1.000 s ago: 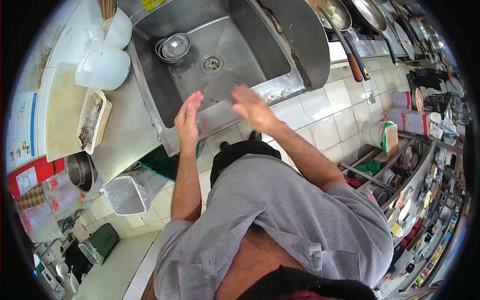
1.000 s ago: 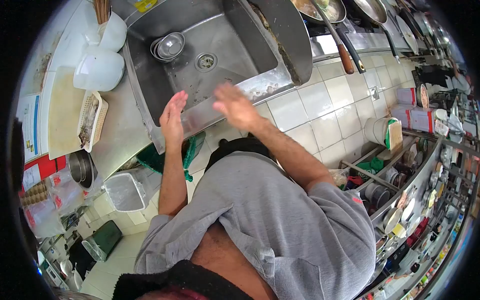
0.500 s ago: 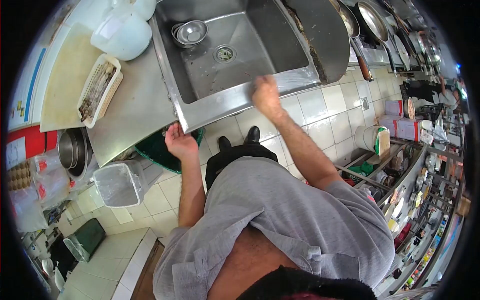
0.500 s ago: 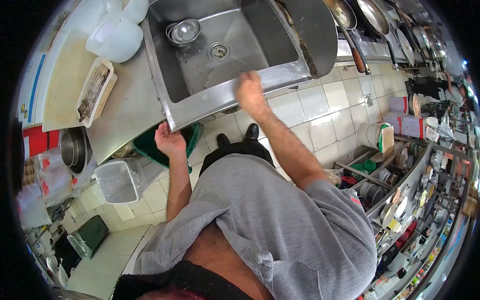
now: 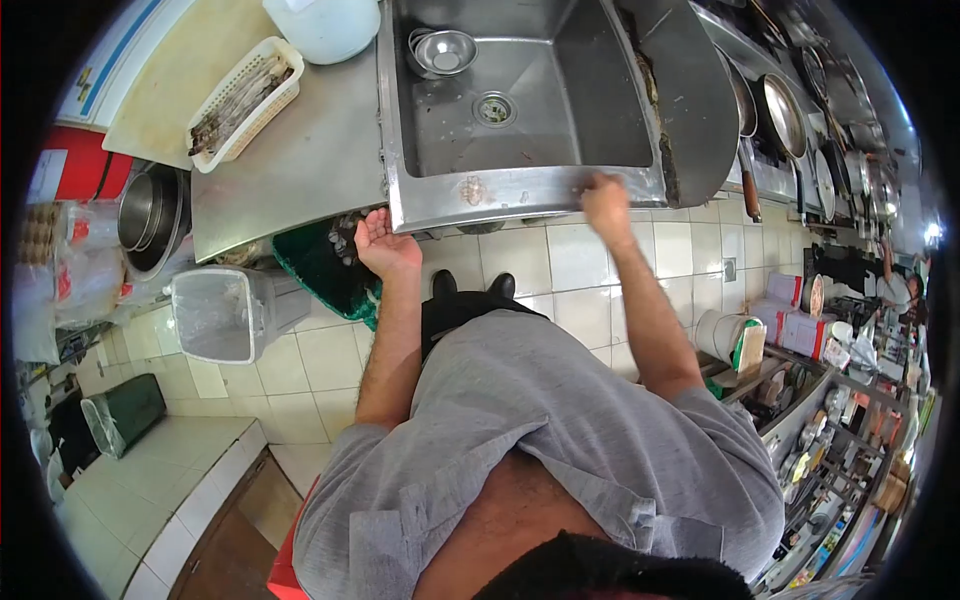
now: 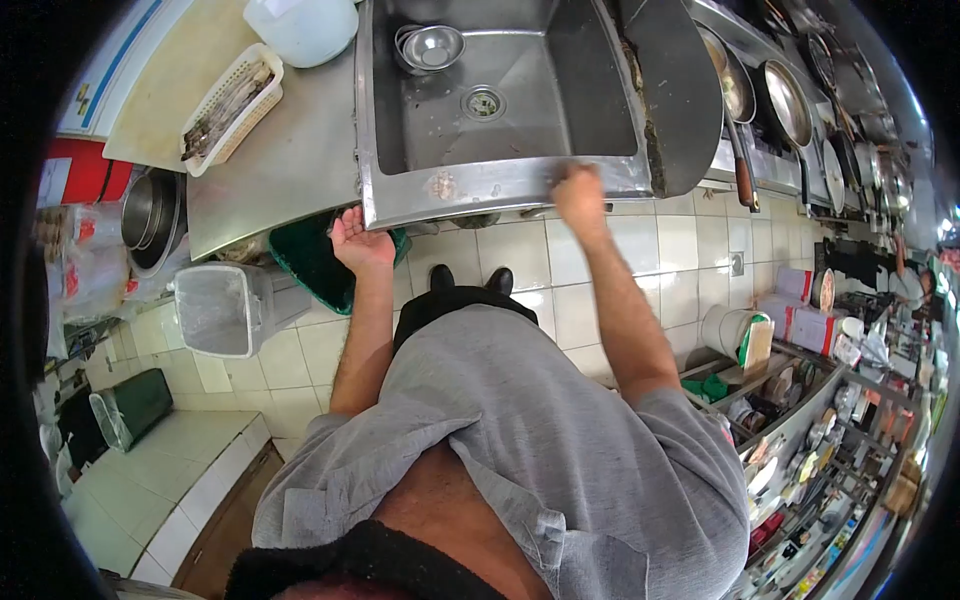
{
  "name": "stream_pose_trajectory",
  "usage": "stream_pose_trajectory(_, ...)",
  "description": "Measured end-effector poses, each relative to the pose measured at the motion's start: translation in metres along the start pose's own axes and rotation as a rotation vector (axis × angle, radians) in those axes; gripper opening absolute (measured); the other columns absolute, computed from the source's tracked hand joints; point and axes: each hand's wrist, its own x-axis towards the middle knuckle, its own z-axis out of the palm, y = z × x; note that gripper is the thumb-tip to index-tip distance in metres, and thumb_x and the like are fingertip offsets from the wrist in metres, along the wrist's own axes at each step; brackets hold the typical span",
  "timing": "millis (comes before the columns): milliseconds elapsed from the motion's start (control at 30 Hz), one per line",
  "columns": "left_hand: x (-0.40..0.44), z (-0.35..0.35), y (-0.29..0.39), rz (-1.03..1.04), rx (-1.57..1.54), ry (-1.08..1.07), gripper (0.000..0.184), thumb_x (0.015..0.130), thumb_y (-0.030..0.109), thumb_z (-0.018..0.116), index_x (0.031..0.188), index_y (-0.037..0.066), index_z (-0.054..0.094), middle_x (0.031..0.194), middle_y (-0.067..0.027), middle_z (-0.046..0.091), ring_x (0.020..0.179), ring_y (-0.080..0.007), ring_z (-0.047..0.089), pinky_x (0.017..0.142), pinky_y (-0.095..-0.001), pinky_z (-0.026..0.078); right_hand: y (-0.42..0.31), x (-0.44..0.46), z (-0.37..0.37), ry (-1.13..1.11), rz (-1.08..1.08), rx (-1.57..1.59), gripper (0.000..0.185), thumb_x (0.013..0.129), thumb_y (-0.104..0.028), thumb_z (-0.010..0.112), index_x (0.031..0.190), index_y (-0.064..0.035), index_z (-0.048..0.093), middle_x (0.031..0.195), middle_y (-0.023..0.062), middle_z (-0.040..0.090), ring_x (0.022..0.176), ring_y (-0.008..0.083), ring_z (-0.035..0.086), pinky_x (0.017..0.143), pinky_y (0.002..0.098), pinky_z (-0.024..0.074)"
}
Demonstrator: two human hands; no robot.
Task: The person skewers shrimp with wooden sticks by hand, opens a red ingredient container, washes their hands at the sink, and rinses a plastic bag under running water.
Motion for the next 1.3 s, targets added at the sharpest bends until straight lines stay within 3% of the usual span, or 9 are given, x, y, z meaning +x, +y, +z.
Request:
stream_pose_trajectory(167, 0.006, -0.004, -0.004, 0.034, -0.041, 0.023, 0.028, 0.089, 0.029, 0.053, 0.075, 0.006, 0.062, 0.081, -0.0077, 0.065, 0.086, -0.0216, 0.061, 0.088, -0.0369, 0.048, -0.133, -0.012, 0.075, -0.018, -0.174, 0.377, 0.026, 0.078, 0.001, 0.050, 0.102, 0.0035, 0.060, 0.098, 0.0259, 0.060, 0.102, 0.0429, 0.054, 0.090, 0.0477, 0.0451)
stream_pose_trajectory(267, 0.004, -0.001, -0.003, 0.003, -0.065, 0.008, 0.029, 0.088, 0.030, 0.053, 0.075, 0.006, 0.062, 0.082, -0.0077, 0.066, 0.086, -0.0216, 0.060, 0.088, -0.0369, 0.047, -0.155, 0.000, 0.049, -0.212, -0.173, 0.457, 0.031, 0.079, 0.002, 0.049, 0.108, 0.0045, 0.059, 0.103, 0.0266, 0.059, 0.105, 0.0419, 0.054, 0.091, 0.0464, 0.0451)
stream_pose_trajectory(600, 0.002, -0.001, -0.006, 0.005, -0.095, -0.007, 0.034, 0.089, 0.033, 0.050, 0.079, 0.005, 0.065, 0.086, -0.0095, 0.068, 0.089, -0.0217, 0.061, 0.089, -0.0366, 0.046, -0.186, -0.003, 0.076, -0.052, -0.337, 0.300, 0.021, 0.072, 0.004, 0.053, 0.092, 0.0066, 0.058, 0.097, 0.0240, 0.052, 0.090, 0.0395, 0.051, 0.086, 0.0439, 0.0444)
stream_pose_trajectory(900, 0.018, -0.023, -0.004, -0.008, -0.025, -0.171, 0.033, 0.091, 0.031, 0.045, 0.086, 0.004, 0.063, 0.090, -0.0100, 0.067, 0.091, -0.0231, 0.062, 0.090, -0.0391, 0.047, -0.236, -0.019, 0.074, -0.258, -0.362, 0.556, 0.025, 0.076, 0.002, 0.050, 0.099, 0.0057, 0.059, 0.096, 0.0240, 0.060, 0.102, 0.0401, 0.052, 0.089, 0.0438, 0.0449)
stream_pose_trajectory(967, 0.012, -0.018, -0.002, -0.081, -0.093, -0.224, 0.032, 0.091, 0.031, 0.048, 0.085, 0.003, 0.062, 0.088, -0.0103, 0.067, 0.090, -0.0227, 0.062, 0.090, -0.0370, 0.047, -0.243, -0.011, 0.043, -0.512, -0.320, 0.651, 0.028, 0.077, -0.001, 0.051, 0.103, 0.0050, 0.060, 0.093, 0.0245, 0.061, 0.100, 0.0405, 0.054, 0.087, 0.0440, 0.0466)
stream_pose_trajectory(1033, -0.007, 0.010, -0.001, -0.085, -0.150, 0.078, 0.030, 0.091, 0.029, 0.049, 0.086, 0.002, 0.060, 0.088, -0.0105, 0.066, 0.089, -0.0238, 0.062, 0.088, -0.0374, 0.049, -0.201, 0.003, 0.068, -0.292, -0.438, 0.435, 0.031, 0.079, -0.001, 0.051, 0.107, 0.0040, 0.061, 0.098, 0.0256, 0.060, 0.095, 0.0409, 0.057, 0.086, 0.0444, 0.0476)
stream_pose_trajectory(1100, 0.001, -0.003, -0.002, -0.077, -0.150, 0.022, 0.030, 0.091, 0.029, 0.049, 0.086, 0.002, 0.061, 0.088, -0.0106, 0.066, 0.089, -0.0241, 0.061, 0.087, -0.0380, 0.049, -0.157, 0.011, 0.053, -0.088, -0.446, 0.293, 0.031, 0.078, -0.001, 0.051, 0.107, 0.0039, 0.061, 0.099, 0.0263, 0.060, 0.094, 0.0408, 0.058, 0.087, 0.0451, 0.0473)
stream_pose_trajectory(1167, 0.004, -0.006, -0.003, -0.069, -0.152, -0.035, 0.029, 0.090, 0.029, 0.049, 0.086, 0.002, 0.061, 0.088, -0.0107, 0.066, 0.089, -0.0244, 0.061, 0.087, -0.0385, 0.049, -0.138, 0.011, 0.030, -0.256, -0.103, 0.235, 0.029, 0.075, -0.001, 0.054, 0.103, 0.0050, 0.061, 0.100, 0.0262, 0.061, 0.100, 0.0400, 0.057, 0.090, 0.0447, 0.0455)
stream_pose_trajectory(1300, -0.001, -0.002, -0.007, -0.044, -0.139, 0.039, 0.030, 0.091, 0.029, 0.049, 0.086, 0.003, 0.061, 0.090, -0.0110, 0.066, 0.090, -0.0247, 0.061, 0.088, -0.0401, 0.049, -0.167, -0.006, 0.053, -0.348, -0.349, 0.075, 0.030, 0.074, -0.003, 0.056, 0.102, 0.0051, 0.062, 0.098, 0.0255, 0.062, 0.100, 0.0407, 0.057, 0.090, 0.0439, 0.0454)
